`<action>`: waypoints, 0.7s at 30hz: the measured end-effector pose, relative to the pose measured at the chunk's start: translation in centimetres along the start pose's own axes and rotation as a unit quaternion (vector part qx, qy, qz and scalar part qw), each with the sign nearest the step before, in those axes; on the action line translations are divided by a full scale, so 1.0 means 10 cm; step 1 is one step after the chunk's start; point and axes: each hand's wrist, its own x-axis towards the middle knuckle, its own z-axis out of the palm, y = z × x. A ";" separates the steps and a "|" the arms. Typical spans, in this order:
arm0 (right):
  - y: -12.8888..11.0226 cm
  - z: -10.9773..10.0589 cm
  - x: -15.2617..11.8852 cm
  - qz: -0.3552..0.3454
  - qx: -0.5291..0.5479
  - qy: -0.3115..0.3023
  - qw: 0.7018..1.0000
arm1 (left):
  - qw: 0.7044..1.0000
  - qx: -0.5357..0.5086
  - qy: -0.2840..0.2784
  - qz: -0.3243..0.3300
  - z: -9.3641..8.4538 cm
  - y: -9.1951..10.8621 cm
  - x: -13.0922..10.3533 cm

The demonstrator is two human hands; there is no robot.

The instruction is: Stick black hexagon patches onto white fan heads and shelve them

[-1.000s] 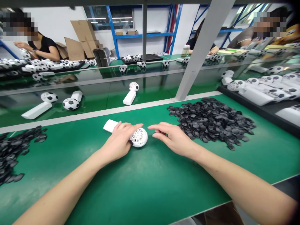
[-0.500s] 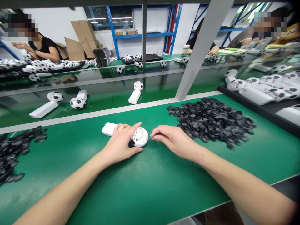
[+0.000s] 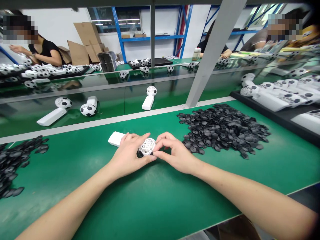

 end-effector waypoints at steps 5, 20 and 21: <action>0.04 0.05 0.02 0.058 0.081 -0.008 0.995 | 1.000 -0.026 0.010 -0.007 0.00 0.00 0.01; 0.01 -0.76 0.14 0.207 -0.506 -0.040 0.836 | 0.999 -0.008 -0.030 0.033 0.01 -0.09 0.01; 0.01 -0.74 0.13 0.207 -0.513 -0.052 0.831 | 0.998 -0.010 -0.048 0.035 0.00 -0.09 0.01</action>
